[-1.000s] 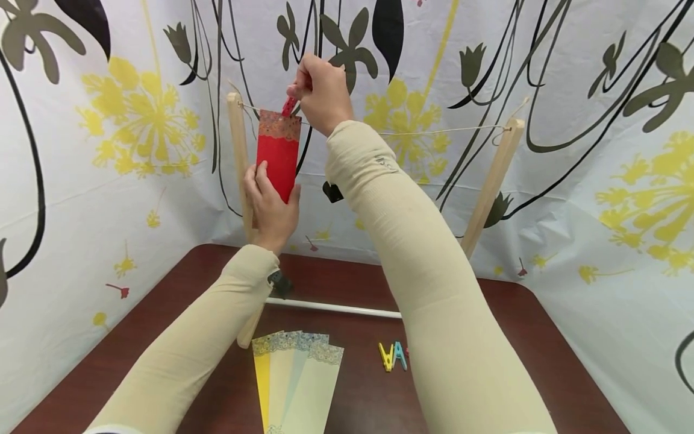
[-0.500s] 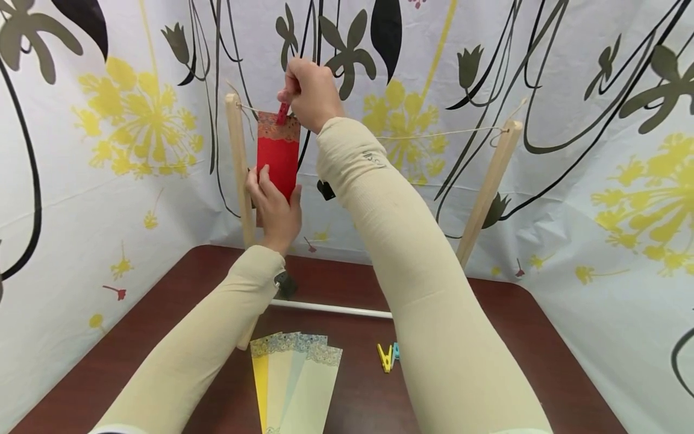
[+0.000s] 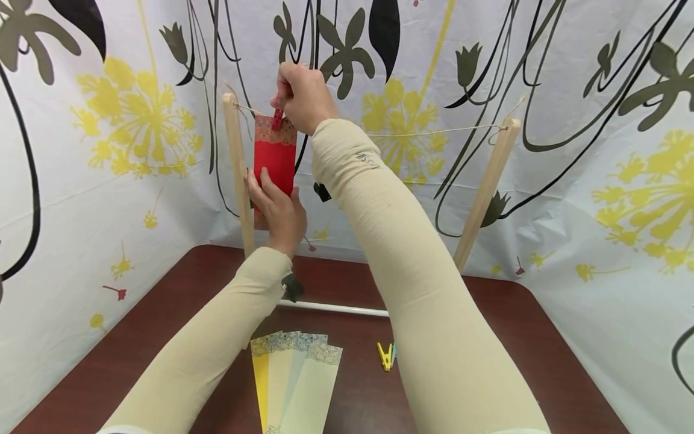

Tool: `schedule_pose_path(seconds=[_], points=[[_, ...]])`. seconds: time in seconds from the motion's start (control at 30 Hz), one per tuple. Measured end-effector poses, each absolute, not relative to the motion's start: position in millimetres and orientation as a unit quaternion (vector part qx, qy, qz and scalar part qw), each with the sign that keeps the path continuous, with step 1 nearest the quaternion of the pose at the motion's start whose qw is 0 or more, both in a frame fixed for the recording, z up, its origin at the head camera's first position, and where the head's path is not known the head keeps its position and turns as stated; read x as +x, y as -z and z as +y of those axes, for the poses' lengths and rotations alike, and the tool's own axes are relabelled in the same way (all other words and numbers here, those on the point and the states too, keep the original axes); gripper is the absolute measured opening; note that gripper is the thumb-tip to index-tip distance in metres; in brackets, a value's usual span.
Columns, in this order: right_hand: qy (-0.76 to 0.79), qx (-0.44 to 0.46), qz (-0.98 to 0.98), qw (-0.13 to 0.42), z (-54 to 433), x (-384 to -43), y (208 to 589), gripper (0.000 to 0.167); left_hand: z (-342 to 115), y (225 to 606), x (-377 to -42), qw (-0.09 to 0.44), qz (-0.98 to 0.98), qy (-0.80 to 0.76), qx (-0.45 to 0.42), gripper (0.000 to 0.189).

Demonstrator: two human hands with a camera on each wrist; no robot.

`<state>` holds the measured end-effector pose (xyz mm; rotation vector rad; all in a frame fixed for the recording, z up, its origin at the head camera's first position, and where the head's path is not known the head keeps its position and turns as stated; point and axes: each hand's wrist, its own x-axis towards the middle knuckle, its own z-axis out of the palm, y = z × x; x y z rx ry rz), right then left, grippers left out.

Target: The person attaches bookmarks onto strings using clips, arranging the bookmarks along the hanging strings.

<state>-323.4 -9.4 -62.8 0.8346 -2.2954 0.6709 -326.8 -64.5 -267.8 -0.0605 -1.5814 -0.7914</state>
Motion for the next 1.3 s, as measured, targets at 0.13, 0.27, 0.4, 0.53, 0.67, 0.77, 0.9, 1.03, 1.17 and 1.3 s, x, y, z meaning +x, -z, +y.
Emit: schedule_pose_path(seconds=[0.13,0.27,0.4,0.53,0.67,0.77,0.9,1.03,1.17,1.3], points=[[-0.256,0.314,-0.869,0.283,-8,-322,63,0.018,-64,267,-325,0.625,-0.700,0.345,-0.016,0.056],[-0.258,0.316,-0.872,0.270,-6,-322,65,0.018,-64,267,-324,0.613,-0.714,0.338,-0.003,0.055],[-0.254,0.319,-0.872,0.270,-4,-322,67,0.021,-64,267,-323,0.604,-0.726,0.329,0.008,0.054],[-0.257,0.320,-0.874,0.260,-4,-321,68,0.023,-64,267,-322,0.598,-0.733,0.325,0.009,0.054],[-0.257,0.321,-0.878,0.244,-4,-320,68,0.024,-65,267,-321,0.599,-0.735,0.317,0.007,0.057],[-0.257,0.323,-0.879,0.238,-3,-320,68,0.024,-65,268,-321,0.598,-0.739,0.311,0.005,0.061],[-0.259,0.322,-0.880,0.234,-2,-321,70,0.024,-65,267,-319,0.582,-0.752,0.310,0.001,0.067],[-0.260,0.318,-0.883,0.228,-2,-321,71,0.027,-64,266,-316,0.561,-0.767,0.313,-0.002,0.073],[-0.257,0.313,-0.886,0.226,0,-320,71,0.031,-64,265,-312,0.546,-0.776,0.316,-0.011,0.075],[-0.255,0.318,-0.883,0.231,2,-320,71,0.031,-63,265,-312,0.545,-0.778,0.311,-0.014,0.076]])
